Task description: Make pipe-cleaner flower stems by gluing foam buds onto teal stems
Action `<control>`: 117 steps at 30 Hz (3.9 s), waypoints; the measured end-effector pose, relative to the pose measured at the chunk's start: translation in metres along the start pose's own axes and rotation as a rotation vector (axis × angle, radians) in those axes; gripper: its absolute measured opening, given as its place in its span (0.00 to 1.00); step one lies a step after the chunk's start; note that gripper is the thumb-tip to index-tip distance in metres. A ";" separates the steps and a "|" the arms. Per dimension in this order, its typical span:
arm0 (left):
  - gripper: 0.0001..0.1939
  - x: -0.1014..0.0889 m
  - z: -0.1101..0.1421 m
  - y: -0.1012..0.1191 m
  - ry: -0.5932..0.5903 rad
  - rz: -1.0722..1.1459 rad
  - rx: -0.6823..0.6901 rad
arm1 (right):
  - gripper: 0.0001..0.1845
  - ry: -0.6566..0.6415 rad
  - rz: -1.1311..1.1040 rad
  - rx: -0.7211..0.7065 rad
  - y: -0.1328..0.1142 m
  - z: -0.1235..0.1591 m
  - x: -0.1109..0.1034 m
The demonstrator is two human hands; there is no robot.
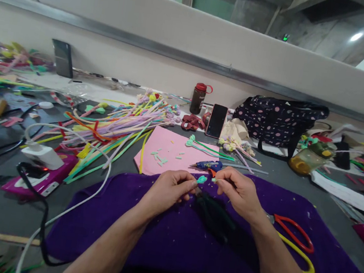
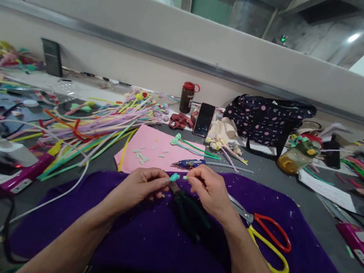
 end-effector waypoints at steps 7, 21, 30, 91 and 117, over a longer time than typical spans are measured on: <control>0.13 -0.004 0.002 0.004 0.095 -0.188 0.095 | 0.06 -0.026 0.038 -0.037 -0.001 -0.001 0.001; 0.11 0.000 0.005 0.008 0.161 -0.370 0.175 | 0.06 -0.129 0.155 -0.186 -0.005 -0.001 0.015; 0.11 0.002 0.005 0.007 0.141 -0.407 0.195 | 0.07 -0.144 0.250 -0.225 -0.002 0.000 0.018; 0.12 0.009 0.003 -0.009 -0.284 0.230 -0.176 | 0.09 -0.060 -0.270 -0.061 -0.005 0.001 0.017; 0.11 0.011 0.005 -0.008 -0.289 0.225 -0.189 | 0.07 -0.055 -0.278 -0.078 -0.005 0.003 0.018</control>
Point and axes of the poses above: each hand's wrist, its own z-axis away from the middle knuckle, its own x-axis out of the palm, y = z × x, the point moved 5 cm from there along -z, towards the middle knuckle, and after that the axes turned 8 degrees about -x, right-handed, at the moved point
